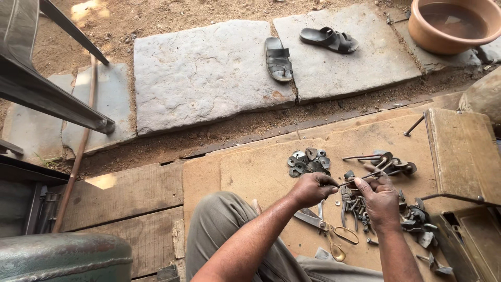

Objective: The person manipulates small metal components and mechanical parts by hand, using a pair of shears to cut or grip wires and pieces.

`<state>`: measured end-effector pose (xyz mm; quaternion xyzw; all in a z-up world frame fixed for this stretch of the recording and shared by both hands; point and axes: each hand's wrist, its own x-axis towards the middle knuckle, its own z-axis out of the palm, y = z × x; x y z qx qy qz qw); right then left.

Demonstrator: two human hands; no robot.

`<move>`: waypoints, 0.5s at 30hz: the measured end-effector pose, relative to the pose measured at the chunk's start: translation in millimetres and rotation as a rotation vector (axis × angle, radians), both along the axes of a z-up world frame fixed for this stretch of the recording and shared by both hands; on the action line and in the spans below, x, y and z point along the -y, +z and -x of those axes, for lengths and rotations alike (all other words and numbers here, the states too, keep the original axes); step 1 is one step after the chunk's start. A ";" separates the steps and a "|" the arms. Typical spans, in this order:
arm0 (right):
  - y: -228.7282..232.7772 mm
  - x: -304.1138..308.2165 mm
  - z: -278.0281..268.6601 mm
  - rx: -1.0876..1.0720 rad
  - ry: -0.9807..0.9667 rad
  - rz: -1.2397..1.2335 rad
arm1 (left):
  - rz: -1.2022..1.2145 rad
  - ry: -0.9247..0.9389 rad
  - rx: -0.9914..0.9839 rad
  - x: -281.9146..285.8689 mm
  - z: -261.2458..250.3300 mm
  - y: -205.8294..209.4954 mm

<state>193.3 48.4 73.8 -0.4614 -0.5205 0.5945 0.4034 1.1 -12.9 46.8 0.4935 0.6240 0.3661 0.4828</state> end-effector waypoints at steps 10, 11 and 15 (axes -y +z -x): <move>-0.7 -5.6 -5.8 -0.027 0.010 0.025 | -0.110 -0.035 -0.130 -0.8 2.6 -10.8; 1.2 -6.4 -8.2 -0.010 0.000 0.036 | -0.110 -0.040 -0.135 -1.3 2.9 -10.5; 11.0 -7.9 -11.1 -0.068 -0.039 -0.046 | -0.079 -0.045 -0.113 -1.7 2.0 -4.2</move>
